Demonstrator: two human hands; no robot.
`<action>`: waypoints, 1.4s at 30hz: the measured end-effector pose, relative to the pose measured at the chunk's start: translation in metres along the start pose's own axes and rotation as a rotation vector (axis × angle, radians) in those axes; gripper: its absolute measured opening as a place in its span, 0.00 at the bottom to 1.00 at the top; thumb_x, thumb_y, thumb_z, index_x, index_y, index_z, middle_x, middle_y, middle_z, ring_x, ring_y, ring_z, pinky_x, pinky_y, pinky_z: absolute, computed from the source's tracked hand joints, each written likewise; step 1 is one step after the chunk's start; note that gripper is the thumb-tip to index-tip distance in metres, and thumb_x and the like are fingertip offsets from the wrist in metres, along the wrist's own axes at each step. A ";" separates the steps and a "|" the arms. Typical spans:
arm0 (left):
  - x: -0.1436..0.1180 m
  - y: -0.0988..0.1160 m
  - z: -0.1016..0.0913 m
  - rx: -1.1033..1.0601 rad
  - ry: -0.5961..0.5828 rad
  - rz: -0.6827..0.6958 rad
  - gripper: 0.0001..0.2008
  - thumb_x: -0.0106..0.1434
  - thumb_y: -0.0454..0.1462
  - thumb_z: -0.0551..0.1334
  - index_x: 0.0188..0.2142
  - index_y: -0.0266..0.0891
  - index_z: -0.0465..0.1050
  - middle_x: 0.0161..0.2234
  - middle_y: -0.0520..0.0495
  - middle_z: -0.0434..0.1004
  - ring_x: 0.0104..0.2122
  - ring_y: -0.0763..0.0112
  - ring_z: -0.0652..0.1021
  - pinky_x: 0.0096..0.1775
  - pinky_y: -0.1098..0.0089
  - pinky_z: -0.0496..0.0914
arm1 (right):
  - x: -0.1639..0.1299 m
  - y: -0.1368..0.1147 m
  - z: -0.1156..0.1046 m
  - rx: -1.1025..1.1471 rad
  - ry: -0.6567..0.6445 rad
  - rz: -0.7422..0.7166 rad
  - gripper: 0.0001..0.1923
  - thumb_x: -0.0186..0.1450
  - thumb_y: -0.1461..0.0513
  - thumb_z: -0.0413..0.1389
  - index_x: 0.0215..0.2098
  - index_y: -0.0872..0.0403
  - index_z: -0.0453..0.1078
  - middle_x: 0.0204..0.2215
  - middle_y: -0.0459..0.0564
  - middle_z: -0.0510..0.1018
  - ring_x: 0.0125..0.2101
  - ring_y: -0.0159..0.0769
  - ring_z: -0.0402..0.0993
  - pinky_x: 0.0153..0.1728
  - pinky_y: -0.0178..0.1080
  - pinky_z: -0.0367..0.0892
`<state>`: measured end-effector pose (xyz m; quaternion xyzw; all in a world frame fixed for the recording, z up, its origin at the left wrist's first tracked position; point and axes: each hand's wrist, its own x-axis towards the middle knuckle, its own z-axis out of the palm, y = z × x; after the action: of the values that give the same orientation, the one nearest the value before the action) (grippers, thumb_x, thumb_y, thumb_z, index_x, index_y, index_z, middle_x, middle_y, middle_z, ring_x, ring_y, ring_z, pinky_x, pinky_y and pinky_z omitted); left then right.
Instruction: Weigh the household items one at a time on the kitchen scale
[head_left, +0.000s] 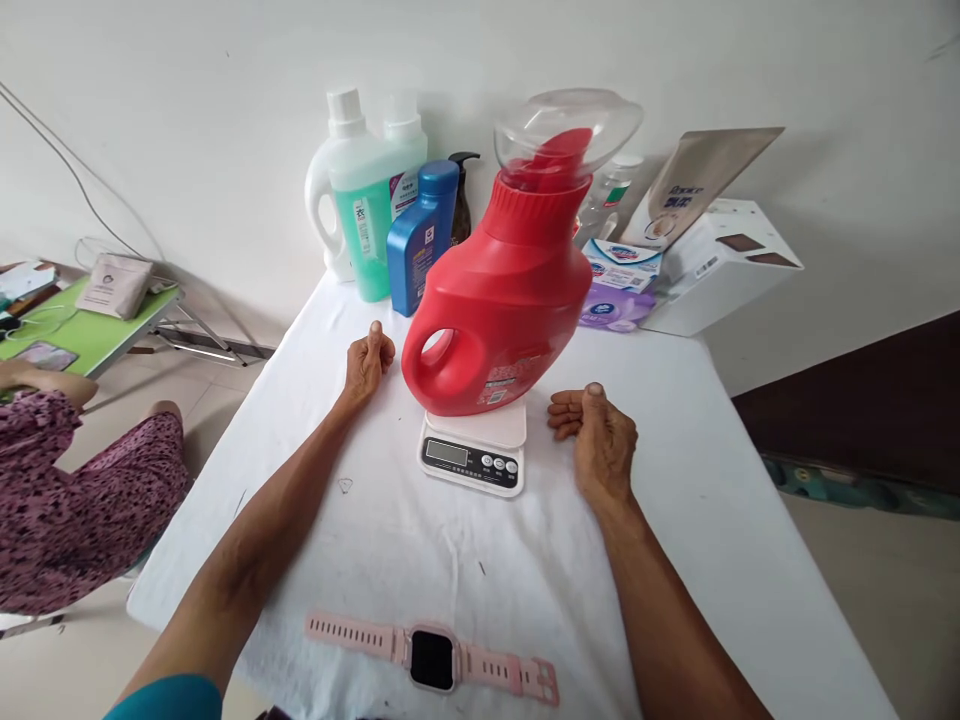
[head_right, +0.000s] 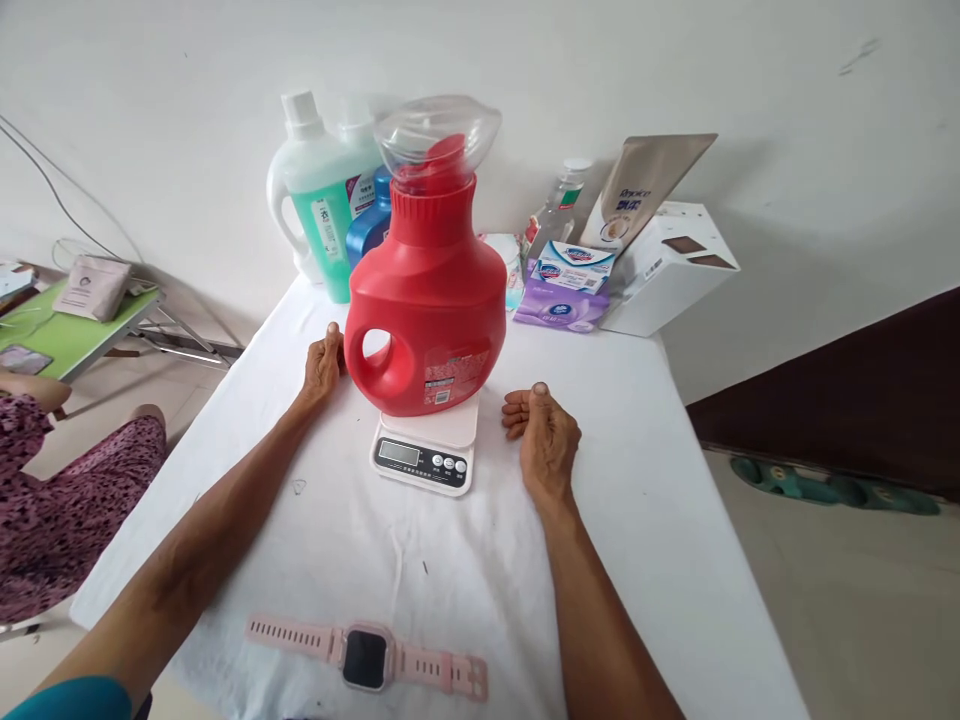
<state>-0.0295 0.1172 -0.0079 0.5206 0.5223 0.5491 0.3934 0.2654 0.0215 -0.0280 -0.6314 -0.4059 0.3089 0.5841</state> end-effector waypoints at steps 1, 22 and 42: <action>0.001 0.000 0.000 0.021 -0.012 0.015 0.36 0.66 0.67 0.56 0.17 0.44 0.52 0.16 0.51 0.56 0.19 0.71 0.61 0.25 0.63 0.54 | 0.001 0.000 0.000 -0.007 -0.001 0.004 0.39 0.67 0.31 0.51 0.30 0.56 0.78 0.25 0.53 0.80 0.22 0.36 0.73 0.22 0.38 0.68; 0.006 -0.001 0.004 0.320 -0.131 0.067 0.29 0.72 0.56 0.50 0.21 0.40 0.60 0.21 0.50 0.65 0.25 0.71 0.66 0.30 0.68 0.59 | 0.002 -0.003 0.004 -0.011 0.009 0.015 0.38 0.67 0.32 0.51 0.30 0.56 0.78 0.24 0.52 0.79 0.22 0.36 0.73 0.21 0.37 0.64; 0.008 0.004 0.005 0.394 -0.140 0.042 0.27 0.72 0.54 0.55 0.21 0.42 0.58 0.20 0.50 0.61 0.24 0.69 0.62 0.29 0.64 0.57 | 0.003 -0.004 0.003 0.033 0.021 0.014 0.38 0.68 0.32 0.50 0.27 0.55 0.77 0.22 0.51 0.78 0.21 0.34 0.73 0.19 0.34 0.65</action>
<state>-0.0250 0.1250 -0.0035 0.6351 0.5800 0.4068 0.3078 0.2639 0.0257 -0.0243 -0.6278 -0.3900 0.3128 0.5966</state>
